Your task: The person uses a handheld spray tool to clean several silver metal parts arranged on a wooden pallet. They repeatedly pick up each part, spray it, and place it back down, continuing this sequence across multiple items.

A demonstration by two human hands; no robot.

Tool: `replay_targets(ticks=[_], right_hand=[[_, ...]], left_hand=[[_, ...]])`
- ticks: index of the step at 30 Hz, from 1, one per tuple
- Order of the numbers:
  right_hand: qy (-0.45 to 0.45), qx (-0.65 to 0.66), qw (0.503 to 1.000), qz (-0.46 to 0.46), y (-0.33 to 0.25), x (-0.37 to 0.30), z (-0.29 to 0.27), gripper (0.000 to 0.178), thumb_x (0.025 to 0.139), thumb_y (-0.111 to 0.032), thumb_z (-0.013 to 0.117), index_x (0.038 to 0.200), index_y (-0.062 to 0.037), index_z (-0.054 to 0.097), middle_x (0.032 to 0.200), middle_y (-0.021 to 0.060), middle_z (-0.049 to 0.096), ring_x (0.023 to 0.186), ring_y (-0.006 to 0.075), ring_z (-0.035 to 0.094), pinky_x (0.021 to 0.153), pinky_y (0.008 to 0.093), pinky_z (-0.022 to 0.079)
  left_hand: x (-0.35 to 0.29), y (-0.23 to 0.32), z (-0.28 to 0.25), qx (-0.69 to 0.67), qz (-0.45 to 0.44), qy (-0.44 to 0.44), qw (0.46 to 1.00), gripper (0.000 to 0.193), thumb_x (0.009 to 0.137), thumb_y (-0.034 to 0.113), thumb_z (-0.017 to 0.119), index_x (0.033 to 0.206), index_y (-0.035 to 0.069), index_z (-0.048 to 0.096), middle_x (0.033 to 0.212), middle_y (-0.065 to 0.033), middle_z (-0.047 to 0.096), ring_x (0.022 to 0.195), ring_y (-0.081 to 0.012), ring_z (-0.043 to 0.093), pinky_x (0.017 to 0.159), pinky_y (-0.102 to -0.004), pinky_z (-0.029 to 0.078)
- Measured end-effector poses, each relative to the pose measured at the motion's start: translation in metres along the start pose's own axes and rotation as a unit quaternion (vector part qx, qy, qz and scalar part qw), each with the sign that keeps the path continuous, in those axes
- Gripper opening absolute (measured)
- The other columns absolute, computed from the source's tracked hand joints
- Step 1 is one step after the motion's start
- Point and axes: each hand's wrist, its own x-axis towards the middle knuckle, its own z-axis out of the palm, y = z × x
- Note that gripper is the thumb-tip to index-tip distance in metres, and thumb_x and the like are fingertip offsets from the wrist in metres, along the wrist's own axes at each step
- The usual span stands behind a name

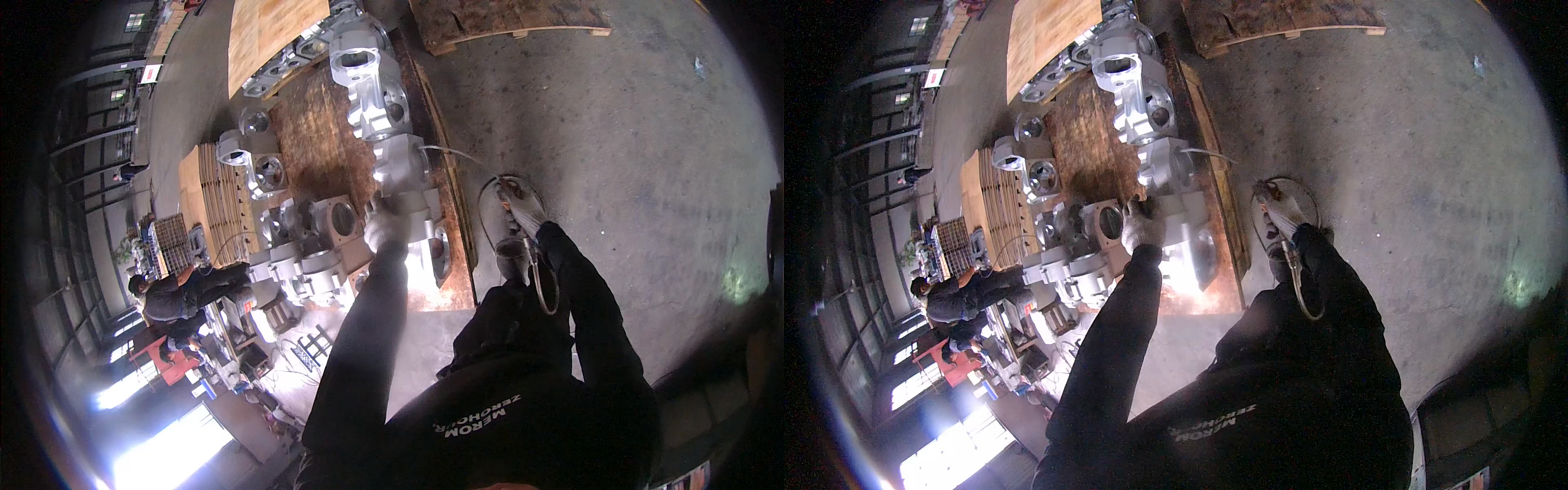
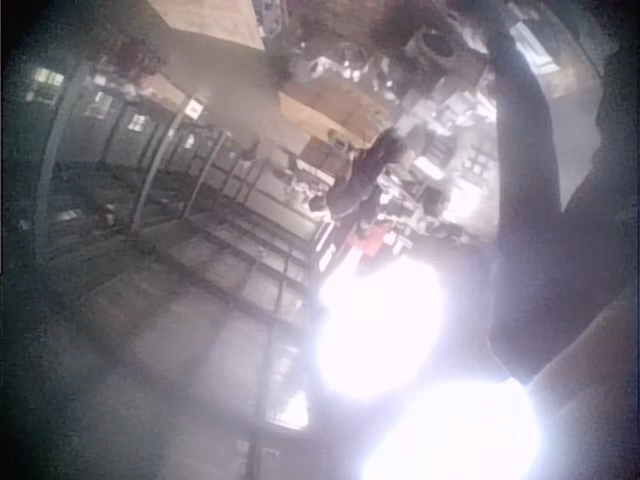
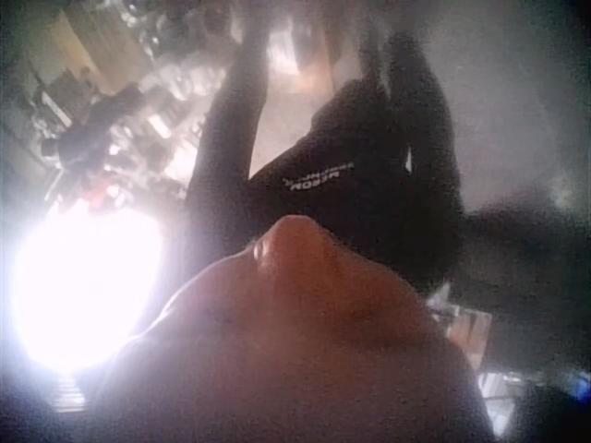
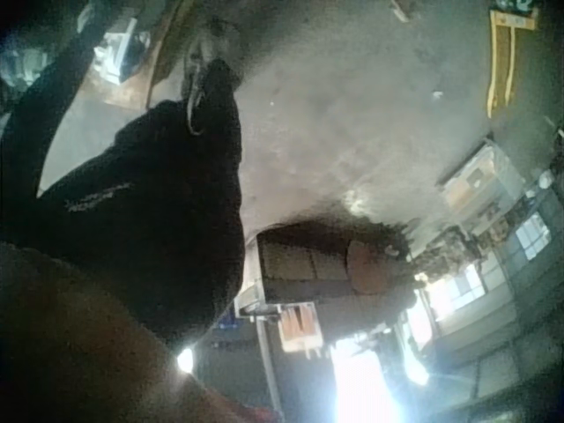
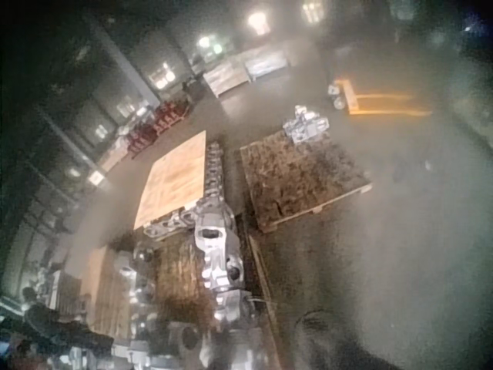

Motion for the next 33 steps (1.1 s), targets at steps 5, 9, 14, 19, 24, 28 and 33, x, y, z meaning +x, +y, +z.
replay_targets(ticks=[5, 9, 14, 19, 24, 28, 33], right_hand=[[0.004, -0.051, 0.998, -0.026, -0.034, 0.003, 0.023, 0.037, 0.096, -0.046, 0.055, 0.086, -0.01, 0.058, 0.067, -0.0009, 0.052, 0.051, 0.0112, 0.049, 0.047, 0.0271, 0.042], [-0.002, -0.009, 1.0, 0.026, -0.048, 0.023, 0.036, 0.038, 0.093, -0.047, 0.06, 0.078, -0.0113, 0.057, 0.062, -0.002, 0.05, 0.048, 0.0106, 0.048, 0.043, 0.0285, 0.039], [-0.017, -0.032, 0.999, 0.006, -0.078, 0.02, 0.022, 0.036, 0.089, -0.044, 0.067, 0.076, -0.0123, 0.055, 0.059, -0.0013, 0.048, 0.044, 0.01, 0.044, 0.039, 0.0278, 0.035], [-0.02, -0.006, 1.0, 0.017, -0.06, 0.044, 0.024, 0.036, 0.092, -0.046, 0.062, 0.082, -0.0112, 0.058, 0.06, -0.0006, 0.05, 0.046, 0.0109, 0.047, 0.04, 0.0284, 0.039], [0.084, -0.184, 0.979, 0.004, -0.013, 0.062, -0.012, 0.035, 0.093, -0.042, 0.062, 0.085, -0.0076, 0.061, 0.068, 0.0003, 0.057, 0.054, 0.0134, 0.053, 0.047, 0.0311, 0.041], [0.068, -0.078, 0.993, -0.05, 0.02, 0.073, -0.008, 0.034, 0.095, -0.039, 0.058, 0.086, -0.0067, 0.062, 0.069, 0.0025, 0.06, 0.061, 0.0154, 0.057, 0.052, 0.0348, 0.042], [0.03, -0.104, 0.993, -0.056, 0.027, 0.108, -0.004, 0.036, 0.095, -0.041, 0.058, 0.082, -0.0076, 0.059, 0.064, 0.0013, 0.055, 0.056, 0.015, 0.055, 0.05, 0.0337, 0.044]], left_hand=[[0.0, 0.001, -0.002, -0.028, -0.015, -0.008, 0.999, 0.057, 0.091, 0.051, 0.049, 0.134, 0.014, 0.045, 0.129, -0.0175, 0.053, 0.113, -0.0393, 0.058, 0.091, -0.0512, 0.049], [-0.002, 0.001, -0.003, -0.013, -0.014, -0.017, 1.0, 0.056, 0.091, 0.05, 0.05, 0.134, 0.014, 0.046, 0.128, -0.0173, 0.053, 0.114, -0.0389, 0.057, 0.091, -0.0509, 0.049], [-0.001, 0.001, -0.001, -0.012, -0.012, -0.002, 1.0, 0.056, 0.09, 0.048, 0.053, 0.134, 0.014, 0.046, 0.13, -0.0173, 0.053, 0.116, -0.0381, 0.056, 0.091, -0.0502, 0.049], [0.004, 0.0, -0.002, -0.009, -0.019, -0.023, 1.0, 0.059, 0.088, 0.051, 0.053, 0.134, 0.015, 0.046, 0.131, -0.0172, 0.053, 0.114, -0.0381, 0.058, 0.09, -0.0502, 0.05], [0.002, 0.003, -0.005, -0.009, -0.028, -0.024, 0.999, 0.062, 0.087, 0.053, 0.055, 0.136, 0.017, 0.046, 0.132, -0.0161, 0.052, 0.109, -0.038, 0.061, 0.087, -0.0498, 0.051], [-0.001, -0.002, -0.002, -0.029, -0.001, -0.006, 1.0, 0.063, 0.087, 0.054, 0.054, 0.137, 0.017, 0.046, 0.133, -0.0155, 0.052, 0.111, -0.0376, 0.06, 0.088, -0.0496, 0.05], [0.005, 0.011, -0.006, -0.036, -0.021, -0.03, 0.999, 0.062, 0.087, 0.051, 0.055, 0.136, 0.014, 0.046, 0.134, -0.0155, 0.051, 0.113, -0.038, 0.059, 0.089, -0.0496, 0.051]])
